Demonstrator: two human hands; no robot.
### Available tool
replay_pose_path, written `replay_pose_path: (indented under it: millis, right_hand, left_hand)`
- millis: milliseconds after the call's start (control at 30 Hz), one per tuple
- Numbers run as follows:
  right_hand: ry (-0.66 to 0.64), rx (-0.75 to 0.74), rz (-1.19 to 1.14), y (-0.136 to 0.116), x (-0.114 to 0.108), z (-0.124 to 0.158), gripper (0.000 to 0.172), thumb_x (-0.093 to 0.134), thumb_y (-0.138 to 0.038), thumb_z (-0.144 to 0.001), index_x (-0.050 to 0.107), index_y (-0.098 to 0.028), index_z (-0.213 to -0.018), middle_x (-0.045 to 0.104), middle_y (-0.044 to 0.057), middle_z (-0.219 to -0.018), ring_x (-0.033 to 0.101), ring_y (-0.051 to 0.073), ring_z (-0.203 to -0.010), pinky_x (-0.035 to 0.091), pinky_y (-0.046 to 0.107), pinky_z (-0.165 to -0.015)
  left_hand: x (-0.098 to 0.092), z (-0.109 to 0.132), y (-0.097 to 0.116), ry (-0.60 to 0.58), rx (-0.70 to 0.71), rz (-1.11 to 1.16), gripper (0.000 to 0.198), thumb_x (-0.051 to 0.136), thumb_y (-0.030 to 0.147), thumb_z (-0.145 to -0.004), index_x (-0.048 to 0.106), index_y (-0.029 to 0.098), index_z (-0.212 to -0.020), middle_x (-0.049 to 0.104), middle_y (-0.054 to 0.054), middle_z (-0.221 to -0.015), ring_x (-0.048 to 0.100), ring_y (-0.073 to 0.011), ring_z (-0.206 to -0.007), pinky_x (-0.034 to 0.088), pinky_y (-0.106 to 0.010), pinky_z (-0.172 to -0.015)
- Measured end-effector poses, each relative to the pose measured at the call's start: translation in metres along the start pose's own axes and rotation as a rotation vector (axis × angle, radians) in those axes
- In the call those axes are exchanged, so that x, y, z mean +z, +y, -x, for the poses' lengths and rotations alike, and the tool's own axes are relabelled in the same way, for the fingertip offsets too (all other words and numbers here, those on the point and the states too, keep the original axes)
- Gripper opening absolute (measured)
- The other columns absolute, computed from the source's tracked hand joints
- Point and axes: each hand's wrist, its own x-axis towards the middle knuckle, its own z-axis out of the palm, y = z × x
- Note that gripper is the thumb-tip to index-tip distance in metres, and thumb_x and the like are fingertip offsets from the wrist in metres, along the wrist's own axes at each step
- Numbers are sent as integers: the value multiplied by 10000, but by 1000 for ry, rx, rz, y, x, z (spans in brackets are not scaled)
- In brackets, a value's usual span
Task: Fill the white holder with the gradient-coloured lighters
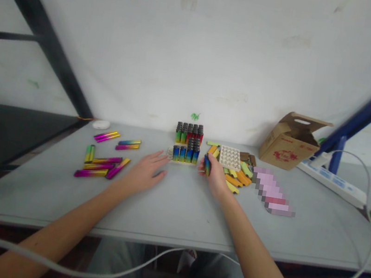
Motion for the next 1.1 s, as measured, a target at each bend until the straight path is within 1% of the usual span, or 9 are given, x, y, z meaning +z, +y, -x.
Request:
replay_pose_path:
  millis: [100, 200, 333, 500, 633, 733, 867, 967, 1100]
  right_hand:
    - [7, -403, 527, 8, 1, 5, 327, 525, -494, -841, 604, -181, -792, 645, 65, -800, 585, 216, -788, 462, 352, -774]
    - [-50, -633, 908, 14, 5, 13, 262, 541, -401, -867, 639, -158, -879, 659, 110, -899, 583, 248, -885, 444, 393, -856]
    - [-161, -696, 1125, 18, 10, 18, 268, 534, -388, -893, 653, -148, -902, 636, 132, -929, 570, 257, -937, 457, 385, -864]
    - [-148, -692, 1229, 20, 9, 18, 305, 542, -435, -890, 665, -158, -928, 634, 137, -973, 567, 264, -974, 452, 402, -896]
    - [-88, -689, 1190, 17, 5, 16, 315, 569, -464, -864, 667, -170, -923, 655, 127, -975, 578, 278, -993, 447, 425, -917]
    - [16, -669, 1017, 13, -2, 5, 249, 487, -361, -910, 649, -174, -931, 679, 110, -961, 605, 264, -961, 466, 429, -892]
    - [89, -614, 715, 13, -11, -29, 308, 448, -238, -884, 577, -170, -1157, 685, 121, -993, 649, 240, -889, 527, 406, -771]
    - [25, -591, 572, 17, -11, -60, 461, 443, -137, -823, 509, -170, -1277, 662, 147, -1131, 646, 233, -988, 523, 430, -860]
    - [-169, -561, 470, 23, -3, -91, 505, 457, -60, -736, 580, -185, -1209, 693, 96, -1125, 647, 217, -1030, 492, 442, -957]
  left_hand:
    - [-2, 0, 2, -25, -21, -34, 463, 466, 315, -910, 520, 185, -1351, 533, -64, -1404, 320, -309, -1402, 255, -550, -1144]
    - [-4, -1, 5, -29, -64, -74, 440, 466, 313, -910, 538, 233, -1337, 543, -39, -1394, 302, -311, -1412, 191, -592, -1151]
    - [-7, -2, 8, -32, -82, -120, 449, 463, 326, -913, 530, 229, -1346, 548, -50, -1389, 296, -310, -1415, 176, -595, -1153]
    - [-6, -3, 6, -64, -110, -181, 502, 423, 385, -931, 476, 189, -1390, 491, -68, -1440, 256, -331, -1427, 185, -593, -1149]
    - [-3, -1, 4, -69, -145, -225, 537, 390, 419, -940, 429, 191, -1425, 447, -86, -1473, 226, -340, -1437, 195, -598, -1138]
    - [0, -1, 3, -76, -162, -236, 548, 362, 436, -947, 412, 197, -1437, 421, -94, -1490, 223, -346, -1436, 207, -612, -1125]
    - [2, -1, 3, -54, -150, -259, 542, 355, 436, -947, 417, 208, -1435, 409, -87, -1498, 217, -345, -1438, 172, -619, -1132]
    - [2, -1, 3, -45, -162, -269, 546, 363, 435, -944, 415, 209, -1438, 428, -90, -1486, 229, -345, -1433, 162, -615, -1135]
    - [1, 0, 4, -41, -178, -281, 546, 371, 444, -940, 416, 229, -1439, 452, -92, -1469, 258, -356, -1419, 164, -625, -1125]
